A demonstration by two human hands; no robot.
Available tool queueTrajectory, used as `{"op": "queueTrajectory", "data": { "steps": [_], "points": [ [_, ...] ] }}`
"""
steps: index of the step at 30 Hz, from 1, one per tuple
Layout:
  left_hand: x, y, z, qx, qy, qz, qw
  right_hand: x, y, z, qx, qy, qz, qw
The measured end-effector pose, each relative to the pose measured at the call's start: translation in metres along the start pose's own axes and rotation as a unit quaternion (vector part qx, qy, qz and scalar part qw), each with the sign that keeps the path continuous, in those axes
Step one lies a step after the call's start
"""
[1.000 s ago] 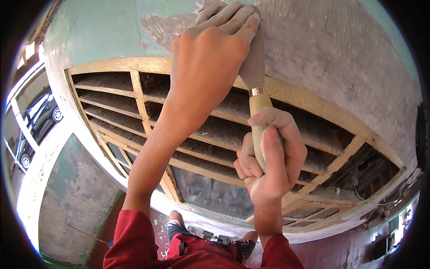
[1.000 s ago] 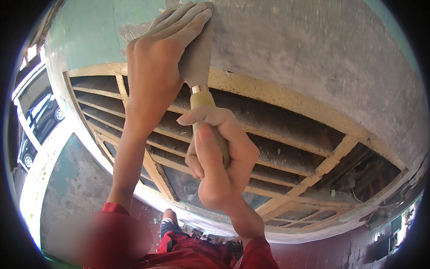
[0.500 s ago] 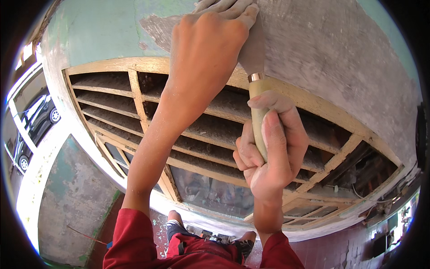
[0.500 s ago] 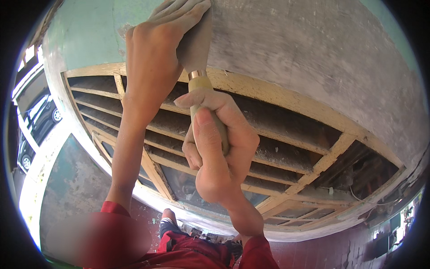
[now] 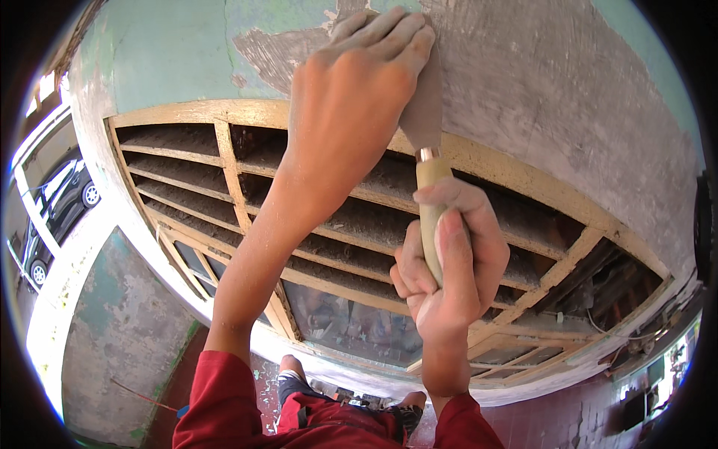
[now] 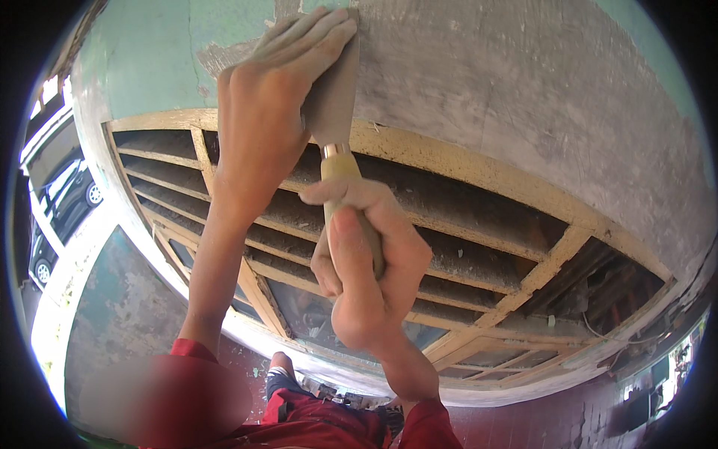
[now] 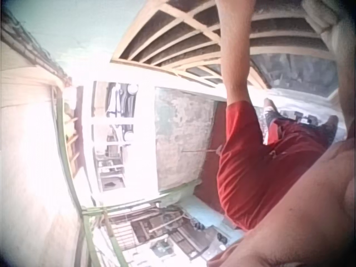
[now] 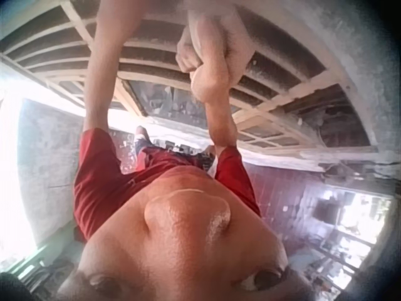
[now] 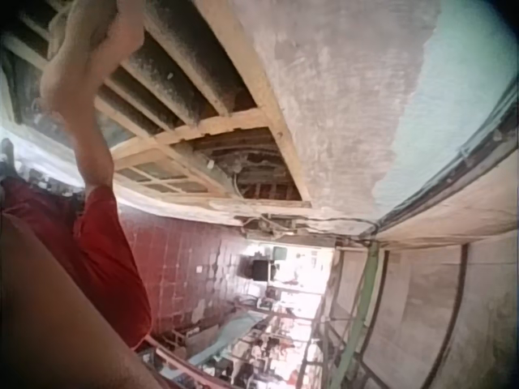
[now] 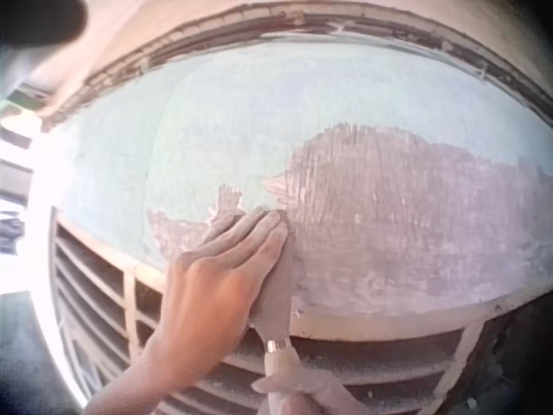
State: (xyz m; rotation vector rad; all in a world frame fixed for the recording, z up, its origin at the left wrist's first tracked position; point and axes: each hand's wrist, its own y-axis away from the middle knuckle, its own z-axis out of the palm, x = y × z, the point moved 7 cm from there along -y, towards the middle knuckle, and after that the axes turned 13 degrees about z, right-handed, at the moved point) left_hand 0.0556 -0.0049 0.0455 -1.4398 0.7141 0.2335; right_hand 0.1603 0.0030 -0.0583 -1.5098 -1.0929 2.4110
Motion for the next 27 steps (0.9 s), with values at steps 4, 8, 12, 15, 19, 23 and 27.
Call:
{"op": "queueTrajectory", "data": {
  "steps": [4,8,12,15,19,23,27],
  "points": [
    [-0.003,-0.003,-0.001,0.01,-0.026,0.013,1.0,0.0,-0.004,0.005,-0.004,-0.047,0.029,0.998],
    [0.0,0.003,-0.002,0.009,0.009,-0.004,1.0,0.002,0.003,0.001,0.001,-0.021,0.015,1.0],
    [-0.004,-0.003,-0.002,0.017,-0.01,0.01,1.0,0.001,-0.005,0.001,-0.015,-0.036,0.019,0.999],
    [-0.002,0.001,-0.001,0.018,-0.007,0.004,1.0,0.005,0.002,0.003,0.0,-0.027,0.022,0.999],
    [-0.005,-0.004,-0.001,0.023,-0.006,0.009,1.0,0.002,-0.005,-0.001,-0.01,-0.02,0.013,1.0],
    [-0.007,-0.002,0.001,0.02,-0.006,0.002,1.0,0.001,-0.007,0.008,-0.007,0.01,0.008,1.0],
    [-0.003,0.011,0.006,0.026,-0.02,-0.048,0.998,0.005,0.001,0.001,-0.024,-0.023,0.004,0.999]
  ]
}}
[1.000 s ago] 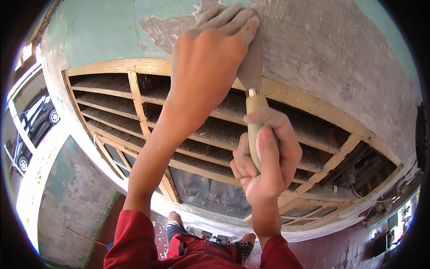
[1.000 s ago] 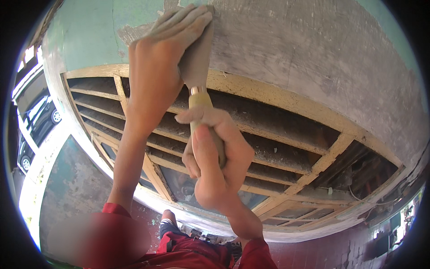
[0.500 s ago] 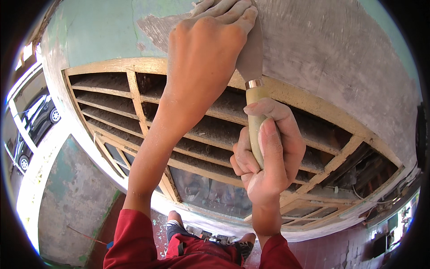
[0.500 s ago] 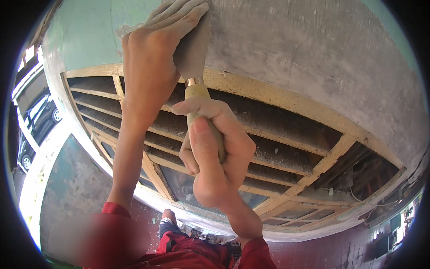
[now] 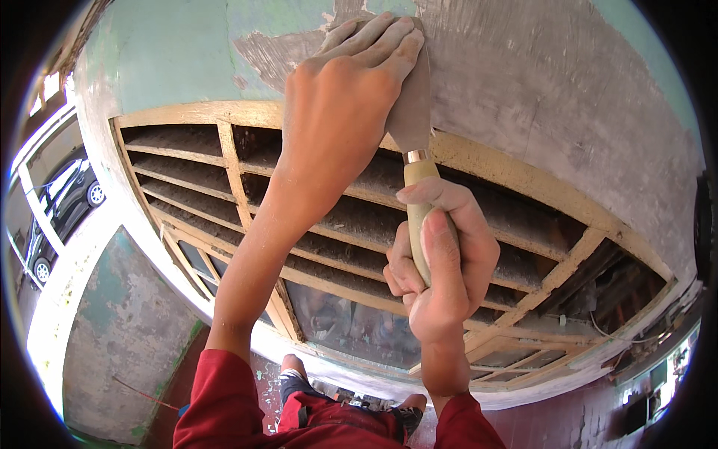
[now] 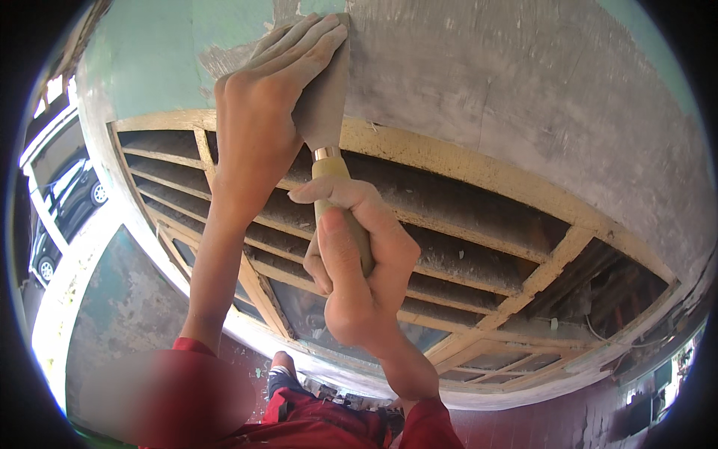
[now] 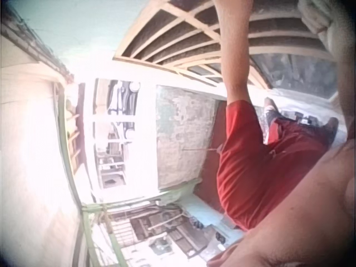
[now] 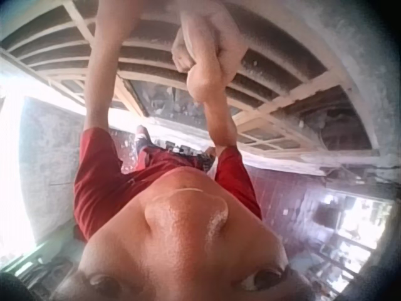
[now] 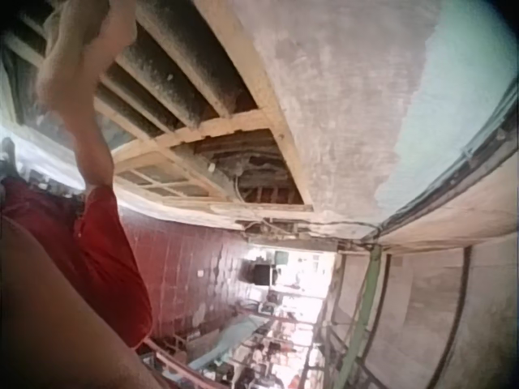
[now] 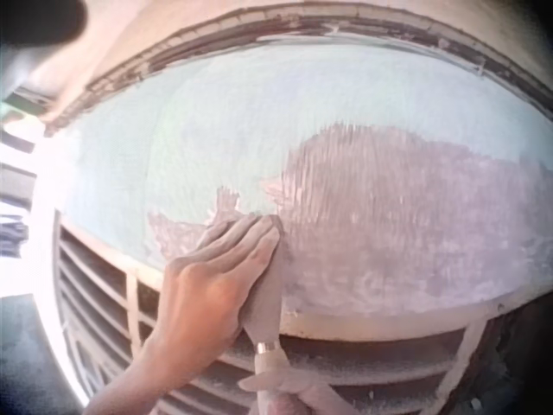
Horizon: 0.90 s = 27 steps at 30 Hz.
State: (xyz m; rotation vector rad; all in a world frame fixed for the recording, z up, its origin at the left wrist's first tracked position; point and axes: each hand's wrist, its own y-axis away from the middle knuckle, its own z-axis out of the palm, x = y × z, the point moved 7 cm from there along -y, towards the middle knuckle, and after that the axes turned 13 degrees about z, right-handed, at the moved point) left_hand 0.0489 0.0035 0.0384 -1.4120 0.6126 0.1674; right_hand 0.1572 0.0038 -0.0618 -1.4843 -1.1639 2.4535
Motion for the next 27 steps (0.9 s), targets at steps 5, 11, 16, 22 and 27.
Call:
{"op": "queueTrajectory", "data": {
  "steps": [5,11,16,22,27],
  "points": [
    [-0.003,-0.005,-0.001,-0.022,-0.001,-0.007,1.0,0.0,-0.008,0.005,0.01,0.054,0.008,0.998],
    [0.0,0.0,0.0,-0.007,-0.054,0.033,0.998,-0.003,-0.005,0.001,0.004,0.057,-0.008,0.998],
    [0.004,0.003,-0.001,-0.022,-0.006,-0.004,1.0,0.0,-0.001,0.001,-0.011,0.054,-0.008,0.998],
    [0.001,0.005,0.0,-0.01,-0.05,0.032,0.998,0.0,-0.003,0.002,-0.013,0.059,0.003,0.998],
    [0.004,0.006,0.0,-0.003,-0.029,0.027,0.999,0.001,0.0,0.0,-0.01,0.069,-0.003,0.998]
  ]
}}
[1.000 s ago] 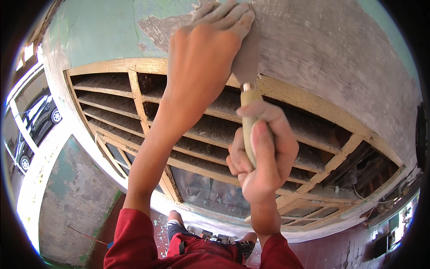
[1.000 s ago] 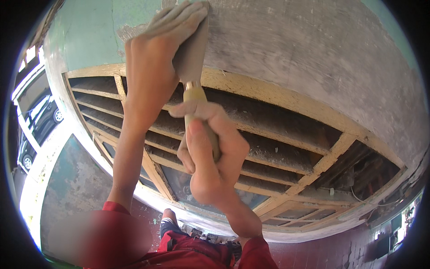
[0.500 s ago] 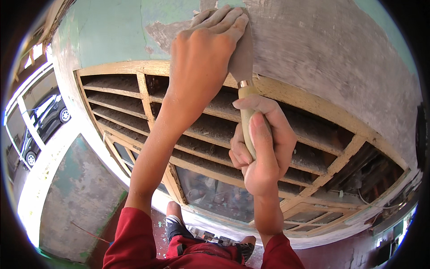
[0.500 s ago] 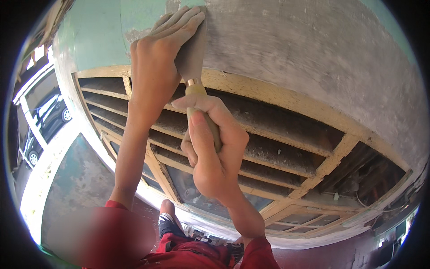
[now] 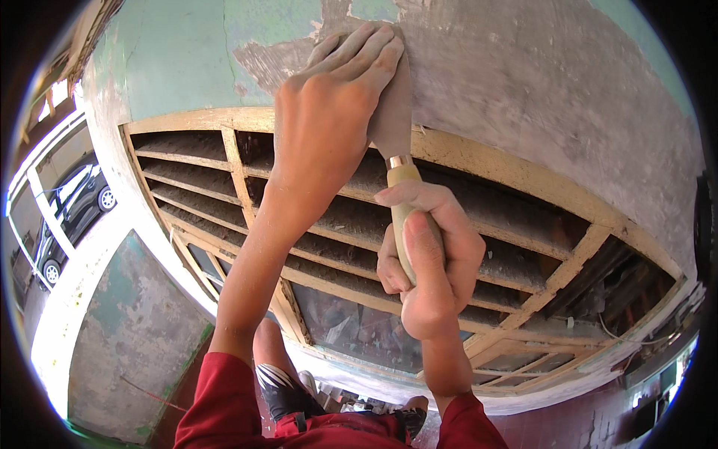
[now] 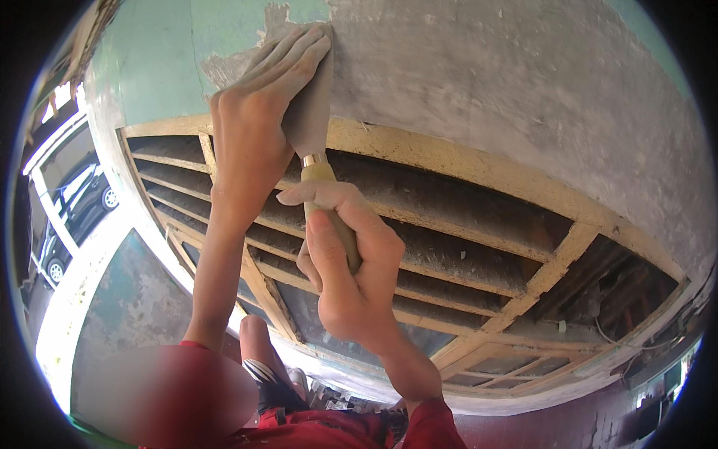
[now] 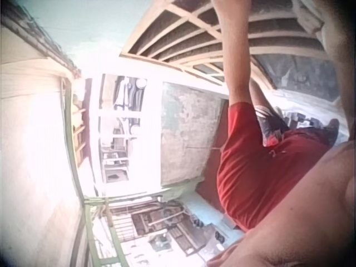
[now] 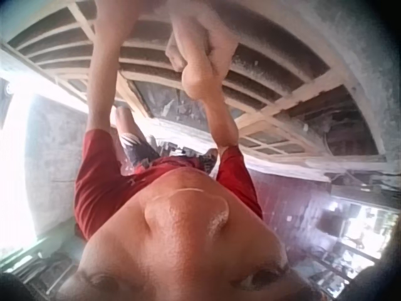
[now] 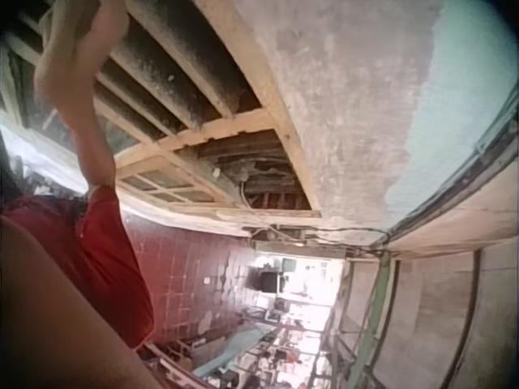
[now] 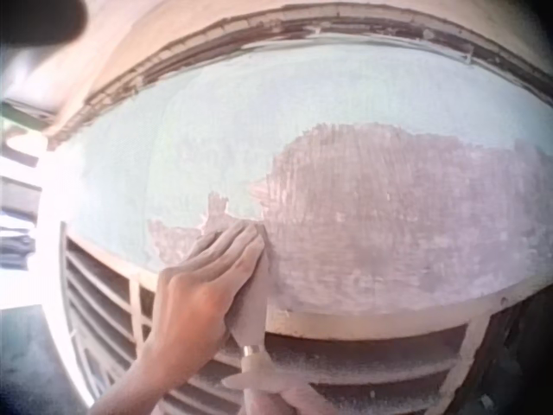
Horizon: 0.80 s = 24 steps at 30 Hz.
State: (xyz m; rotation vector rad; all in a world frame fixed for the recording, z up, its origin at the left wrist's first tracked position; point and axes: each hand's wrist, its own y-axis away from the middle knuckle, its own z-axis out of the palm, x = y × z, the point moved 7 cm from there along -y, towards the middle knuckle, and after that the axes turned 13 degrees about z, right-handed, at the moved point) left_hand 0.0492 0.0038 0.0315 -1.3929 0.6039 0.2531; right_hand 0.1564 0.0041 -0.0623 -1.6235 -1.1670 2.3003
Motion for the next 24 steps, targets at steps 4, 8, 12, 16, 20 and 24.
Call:
{"op": "queueTrajectory", "data": {
  "steps": [4,8,12,16,20,24],
  "points": [
    [-0.005,-0.006,-0.001,-0.01,0.031,-0.027,0.999,0.001,-0.006,0.001,0.013,0.001,0.004,1.0],
    [-0.004,-0.002,-0.002,0.001,0.019,-0.018,1.0,0.004,-0.003,0.005,-0.005,0.016,-0.008,1.0],
    [-0.009,-0.016,-0.005,0.003,0.043,0.027,0.999,-0.004,-0.015,0.005,0.012,0.019,-0.011,1.0],
    [-0.007,-0.007,-0.004,-0.001,0.046,0.019,0.999,0.003,-0.007,0.008,0.001,0.004,0.012,1.0],
    [-0.008,-0.008,-0.003,-0.018,0.032,0.024,0.999,0.002,-0.007,0.004,-0.014,-0.045,0.01,0.999],
    [-0.009,-0.006,-0.005,-0.019,0.038,0.035,0.998,0.013,-0.005,0.007,-0.005,-0.052,0.018,0.998]
  ]
}}
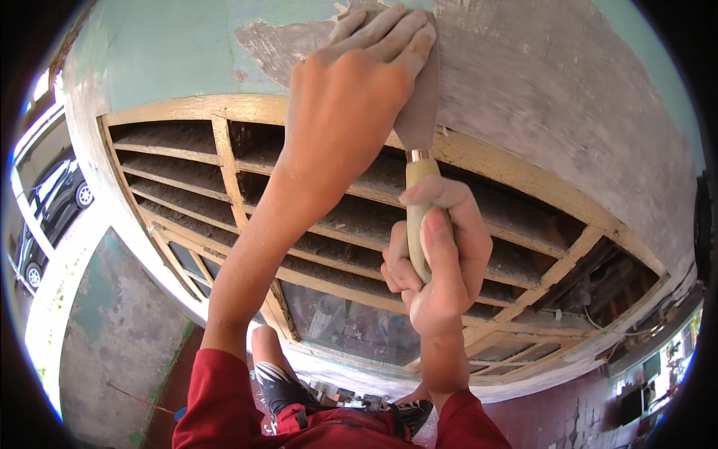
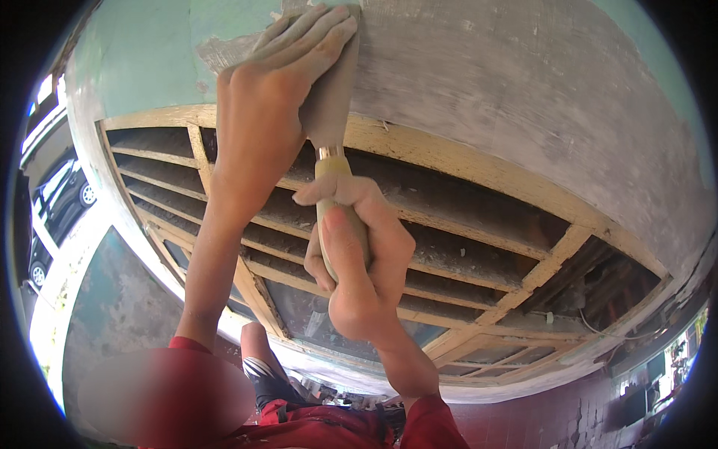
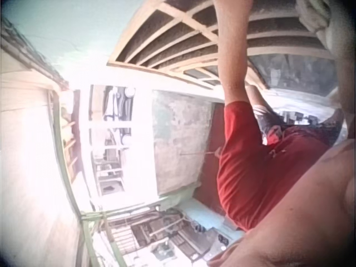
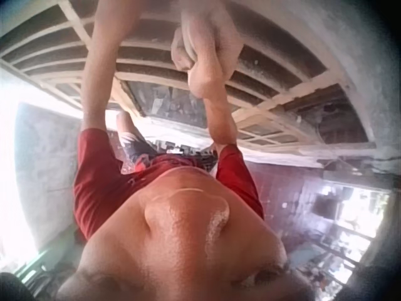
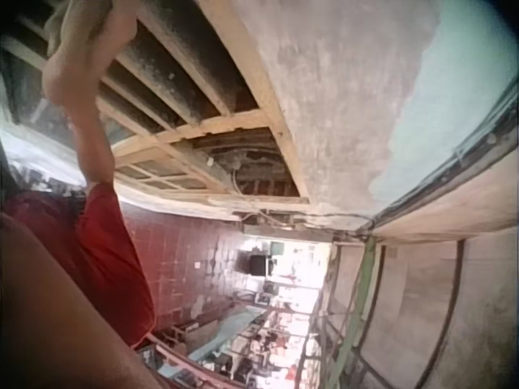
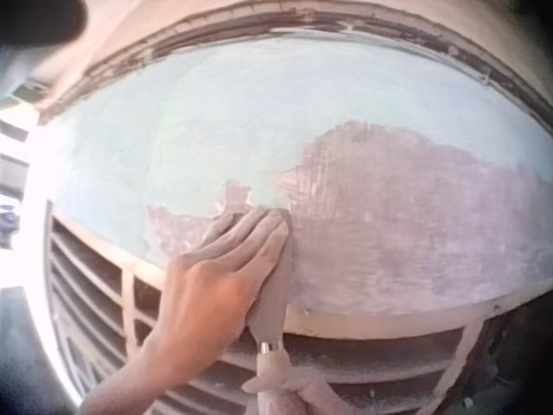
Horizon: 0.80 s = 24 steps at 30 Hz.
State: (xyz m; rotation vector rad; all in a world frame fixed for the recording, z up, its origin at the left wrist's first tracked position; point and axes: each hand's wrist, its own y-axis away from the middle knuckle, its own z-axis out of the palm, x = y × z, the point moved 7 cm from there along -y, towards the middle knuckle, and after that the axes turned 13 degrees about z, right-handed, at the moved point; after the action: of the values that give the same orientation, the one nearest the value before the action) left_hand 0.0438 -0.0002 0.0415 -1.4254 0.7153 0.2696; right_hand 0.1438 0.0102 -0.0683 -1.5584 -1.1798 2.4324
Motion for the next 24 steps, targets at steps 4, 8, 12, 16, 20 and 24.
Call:
{"op": "queueTrajectory", "data": {
  "steps": [4,8,12,16,20,24],
  "points": [
    [-0.004,0.002,-0.001,0.001,0.0,0.004,1.0,-0.006,-0.001,0.005,-0.006,0.012,-0.004,1.0],
    [-0.01,0.006,0.003,0.006,0.02,-0.017,1.0,0.0,-0.004,0.009,0.011,0.015,-0.006,1.0],
    [-0.005,0.006,0.002,0.003,-0.013,0.022,1.0,0.004,-0.003,0.006,0.014,0.012,-0.008,1.0],
    [-0.01,0.007,0.003,0.025,0.036,0.006,0.999,0.0,-0.003,0.01,0.039,0.04,0.0,0.998],
    [-0.011,0.011,0.007,0.055,0.038,0.01,0.998,0.01,-0.006,0.008,0.065,0.047,0.002,0.997],
    [-0.011,0.012,0.008,0.053,0.009,-0.004,0.999,0.002,-0.002,0.012,0.061,0.032,0.001,0.998]
  ]
}}
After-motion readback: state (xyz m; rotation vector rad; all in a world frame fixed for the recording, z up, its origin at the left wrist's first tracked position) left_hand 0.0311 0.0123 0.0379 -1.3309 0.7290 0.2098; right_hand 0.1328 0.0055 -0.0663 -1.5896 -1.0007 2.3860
